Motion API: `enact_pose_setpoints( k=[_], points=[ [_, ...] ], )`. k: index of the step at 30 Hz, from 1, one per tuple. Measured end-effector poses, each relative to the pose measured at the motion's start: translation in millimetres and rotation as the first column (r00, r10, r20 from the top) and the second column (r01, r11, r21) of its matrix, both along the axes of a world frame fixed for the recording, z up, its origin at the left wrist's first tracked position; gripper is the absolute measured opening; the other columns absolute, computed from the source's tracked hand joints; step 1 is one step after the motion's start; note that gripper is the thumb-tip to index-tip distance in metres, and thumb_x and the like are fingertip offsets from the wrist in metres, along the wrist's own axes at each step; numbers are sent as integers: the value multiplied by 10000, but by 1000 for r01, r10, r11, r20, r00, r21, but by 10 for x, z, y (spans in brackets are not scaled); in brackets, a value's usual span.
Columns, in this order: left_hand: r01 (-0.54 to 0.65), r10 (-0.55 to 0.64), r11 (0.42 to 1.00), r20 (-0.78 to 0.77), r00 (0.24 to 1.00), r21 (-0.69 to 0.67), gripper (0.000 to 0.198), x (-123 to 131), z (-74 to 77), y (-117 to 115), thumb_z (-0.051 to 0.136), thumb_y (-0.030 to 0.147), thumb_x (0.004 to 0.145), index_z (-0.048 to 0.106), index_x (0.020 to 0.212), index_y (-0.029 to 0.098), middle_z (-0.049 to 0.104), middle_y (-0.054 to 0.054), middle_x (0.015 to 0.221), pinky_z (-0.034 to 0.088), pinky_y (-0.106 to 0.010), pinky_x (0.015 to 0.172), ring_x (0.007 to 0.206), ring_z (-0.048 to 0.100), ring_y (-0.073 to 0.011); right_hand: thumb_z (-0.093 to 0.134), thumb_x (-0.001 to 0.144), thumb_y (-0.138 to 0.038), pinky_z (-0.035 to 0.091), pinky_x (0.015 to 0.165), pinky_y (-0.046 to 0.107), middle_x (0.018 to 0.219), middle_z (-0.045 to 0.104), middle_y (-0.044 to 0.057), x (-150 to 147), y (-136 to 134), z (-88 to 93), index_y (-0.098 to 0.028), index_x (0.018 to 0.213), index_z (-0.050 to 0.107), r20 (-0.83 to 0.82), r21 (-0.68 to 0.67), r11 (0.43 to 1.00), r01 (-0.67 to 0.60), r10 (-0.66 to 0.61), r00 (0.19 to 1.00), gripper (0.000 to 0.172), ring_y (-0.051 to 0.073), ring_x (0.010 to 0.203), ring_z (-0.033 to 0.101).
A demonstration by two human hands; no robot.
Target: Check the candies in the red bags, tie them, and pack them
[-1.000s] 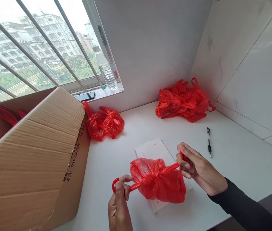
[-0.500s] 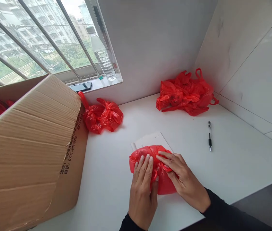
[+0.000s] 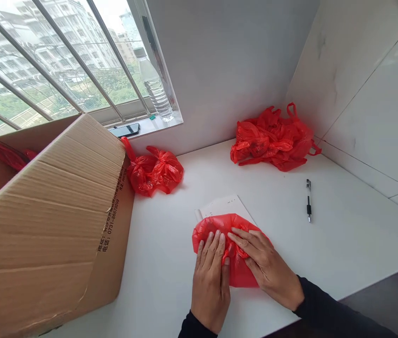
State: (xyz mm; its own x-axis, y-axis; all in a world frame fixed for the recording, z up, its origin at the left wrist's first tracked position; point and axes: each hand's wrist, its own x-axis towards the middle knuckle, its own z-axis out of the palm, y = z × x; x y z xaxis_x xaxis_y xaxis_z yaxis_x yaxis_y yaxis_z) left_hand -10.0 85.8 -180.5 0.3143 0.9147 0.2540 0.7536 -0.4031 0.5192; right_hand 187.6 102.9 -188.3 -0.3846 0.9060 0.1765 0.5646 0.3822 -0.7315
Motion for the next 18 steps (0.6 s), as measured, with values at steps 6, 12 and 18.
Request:
enact_pose_setpoints(
  k=[6,12,18],
  points=[
    [-223,325,945,615,719,-239,375,46,569,-126,327,355,1066,691,1069,267,586,-53,1386,521,-374,991,1312,523,-231,386,1061,-382,409,1152,467,1443,525,10,167,35,291,-402,1386,529,-390,-186,963,196,-255,885,356,221,1327,506],
    [-326,437,894,765,473,-308,415,30,757,-140,454,510,1006,599,759,210,650,-47,1026,471,-302,816,879,560,-182,491,1006,-524,594,829,364,1093,685,66,381,229,507,-243,1120,656,-630,-509,847,157,-490,602,345,201,917,678],
    [-476,432,841,849,304,-257,431,-270,785,-44,549,584,939,554,713,218,508,9,797,467,-245,747,794,524,-149,527,999,-490,582,639,326,880,627,11,468,213,731,-245,1086,636,-679,-500,866,9,-398,617,282,164,709,644]
  ],
)
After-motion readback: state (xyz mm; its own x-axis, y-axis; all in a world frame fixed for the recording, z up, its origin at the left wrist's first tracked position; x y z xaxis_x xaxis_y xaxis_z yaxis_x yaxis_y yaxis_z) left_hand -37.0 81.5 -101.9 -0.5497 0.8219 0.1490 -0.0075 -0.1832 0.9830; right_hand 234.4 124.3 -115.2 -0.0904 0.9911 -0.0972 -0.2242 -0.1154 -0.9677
